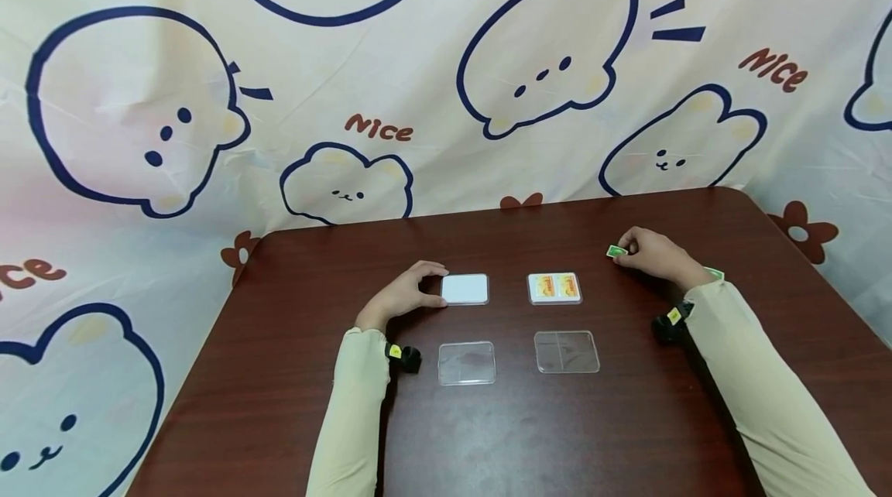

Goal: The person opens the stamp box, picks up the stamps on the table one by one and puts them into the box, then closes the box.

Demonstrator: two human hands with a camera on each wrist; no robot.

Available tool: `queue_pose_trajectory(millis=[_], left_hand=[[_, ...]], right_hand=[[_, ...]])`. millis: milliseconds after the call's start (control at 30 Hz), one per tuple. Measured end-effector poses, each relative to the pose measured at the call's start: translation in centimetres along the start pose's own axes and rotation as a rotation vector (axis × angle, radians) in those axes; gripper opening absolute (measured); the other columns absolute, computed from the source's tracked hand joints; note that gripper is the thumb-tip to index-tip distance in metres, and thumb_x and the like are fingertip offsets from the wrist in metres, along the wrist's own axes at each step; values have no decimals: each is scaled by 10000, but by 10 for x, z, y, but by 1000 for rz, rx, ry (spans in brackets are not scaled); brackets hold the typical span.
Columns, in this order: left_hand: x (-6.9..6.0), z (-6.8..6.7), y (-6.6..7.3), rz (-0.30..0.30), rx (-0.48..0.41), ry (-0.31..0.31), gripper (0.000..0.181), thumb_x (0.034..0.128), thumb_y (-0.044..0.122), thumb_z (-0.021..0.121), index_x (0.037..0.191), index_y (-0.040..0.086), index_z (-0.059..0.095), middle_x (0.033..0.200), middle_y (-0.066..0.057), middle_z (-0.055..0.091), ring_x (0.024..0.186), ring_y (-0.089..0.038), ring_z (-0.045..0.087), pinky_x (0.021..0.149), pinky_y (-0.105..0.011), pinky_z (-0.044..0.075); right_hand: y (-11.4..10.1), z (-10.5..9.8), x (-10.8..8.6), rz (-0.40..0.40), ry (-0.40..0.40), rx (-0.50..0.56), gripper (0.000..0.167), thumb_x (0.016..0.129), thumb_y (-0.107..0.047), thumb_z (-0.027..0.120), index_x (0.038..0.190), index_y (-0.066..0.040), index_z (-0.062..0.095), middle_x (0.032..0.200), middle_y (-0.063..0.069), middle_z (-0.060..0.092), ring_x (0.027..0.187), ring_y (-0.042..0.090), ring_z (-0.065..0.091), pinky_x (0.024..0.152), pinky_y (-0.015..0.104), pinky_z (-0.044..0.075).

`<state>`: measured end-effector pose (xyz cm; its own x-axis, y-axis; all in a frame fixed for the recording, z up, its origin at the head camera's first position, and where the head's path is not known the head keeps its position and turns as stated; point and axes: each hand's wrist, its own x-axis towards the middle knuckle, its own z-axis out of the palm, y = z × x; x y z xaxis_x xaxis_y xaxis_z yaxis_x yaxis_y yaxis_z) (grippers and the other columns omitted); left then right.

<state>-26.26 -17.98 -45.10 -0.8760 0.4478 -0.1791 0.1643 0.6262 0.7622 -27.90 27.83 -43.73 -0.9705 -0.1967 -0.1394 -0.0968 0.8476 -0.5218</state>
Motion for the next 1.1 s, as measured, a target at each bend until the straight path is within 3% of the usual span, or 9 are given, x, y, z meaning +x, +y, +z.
queue_pose_trajectory(millis=[600,900,1100], left_hand=[[-1,0,0,10,9,3,564,833,190,764,1346,124,542,1461,-42,422,1385,-246,368,1130,-457,321],[-1,1,0,-3,-7,7,561,834,182,762,1346,122,542,1462,-39,417,1389,-242,366,1126,-444,328],[-1,1,1,6,-6,8,557,832,183,763,1341,120,546,1455,-41,421,1379,-245,375,1118,-444,336]], right_hand=[[-67,6,8,-100,-18,15,295,888,-160,648,1113,0,545,971,134,522,891,242,493,704,305,424],[-104,27,19,-172,-38,44,271,898,-180,661,1109,-38,569,953,93,502,886,214,479,725,332,396],[-134,39,24,-231,-63,52,260,897,-192,663,1108,-61,585,998,86,560,884,209,510,747,329,443]])
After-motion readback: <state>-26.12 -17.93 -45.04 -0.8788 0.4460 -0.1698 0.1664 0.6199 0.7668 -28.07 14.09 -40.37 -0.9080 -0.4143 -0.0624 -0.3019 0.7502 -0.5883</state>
